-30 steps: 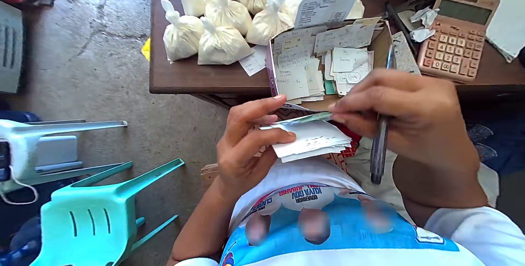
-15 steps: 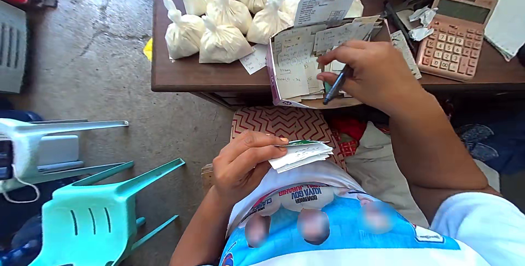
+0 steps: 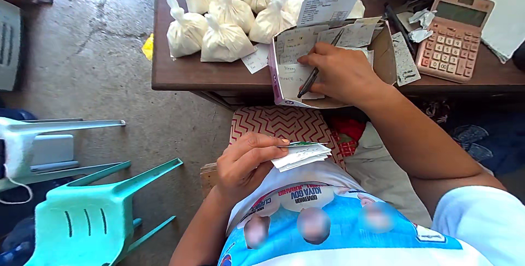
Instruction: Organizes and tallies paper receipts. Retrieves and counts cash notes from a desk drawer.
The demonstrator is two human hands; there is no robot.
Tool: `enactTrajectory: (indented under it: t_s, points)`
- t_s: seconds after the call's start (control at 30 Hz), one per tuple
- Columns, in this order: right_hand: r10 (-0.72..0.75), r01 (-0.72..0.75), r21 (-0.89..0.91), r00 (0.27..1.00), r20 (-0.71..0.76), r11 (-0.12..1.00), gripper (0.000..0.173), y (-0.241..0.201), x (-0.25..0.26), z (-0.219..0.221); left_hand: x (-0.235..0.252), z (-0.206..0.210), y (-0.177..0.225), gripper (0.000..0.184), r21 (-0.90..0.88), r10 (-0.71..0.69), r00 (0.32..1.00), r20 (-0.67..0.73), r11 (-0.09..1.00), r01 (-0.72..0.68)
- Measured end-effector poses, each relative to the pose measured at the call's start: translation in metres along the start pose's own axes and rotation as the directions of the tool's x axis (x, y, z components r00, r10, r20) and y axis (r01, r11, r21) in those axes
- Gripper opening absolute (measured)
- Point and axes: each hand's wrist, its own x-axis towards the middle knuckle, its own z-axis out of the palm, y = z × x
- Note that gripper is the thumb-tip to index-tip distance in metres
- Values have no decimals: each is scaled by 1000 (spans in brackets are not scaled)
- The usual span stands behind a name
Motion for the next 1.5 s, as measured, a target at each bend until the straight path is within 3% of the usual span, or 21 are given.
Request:
enactTrajectory:
  t_s: [0.2,0.33,0.57,0.8,1.03,1.13,1.33,1.4,1.5]
  points:
    - [-53,85,255,990,-129,963,23,12,-13,-13,-1,0,0,7,-5,-11,1000,8,1000,11]
    - [-113,185,405,974,-196,895,18,18,-37,-26,-2,5,0,17,-62,-44,999,-31,997,42]
    - [-135,311,390,899,-417,867,15,-10,-104,-47,5,15,5,8,-61,7,999,36,998,-5]
    - [-239,391,398,893,-381,830,9,-32,-118,-25,5,29,9,7,-1,-31,999,7,1000,31]
    - [-326,460,425,877,-353,780,14,-36,-108,-14,3,27,8,5,60,5,1000,-20,998,-4]
    - [-292,426,386,886,-359,818,25,-27,-103,-23,0,27,7,6,32,10,1000,-9,999,-10]
    - [-147,230,117,863,-484,966,53,0,-79,-46,-3,24,6,6,30,9,1000,-1,1000,-9]
    - [-148,185,33,869,-471,982,46,5,-63,-48,-4,23,4,7,23,10,1000,-2,1000,-10]
    - [-145,173,42,916,-375,984,26,5,-33,-42,-5,23,5,8,24,4,1000,6,1000,-4]
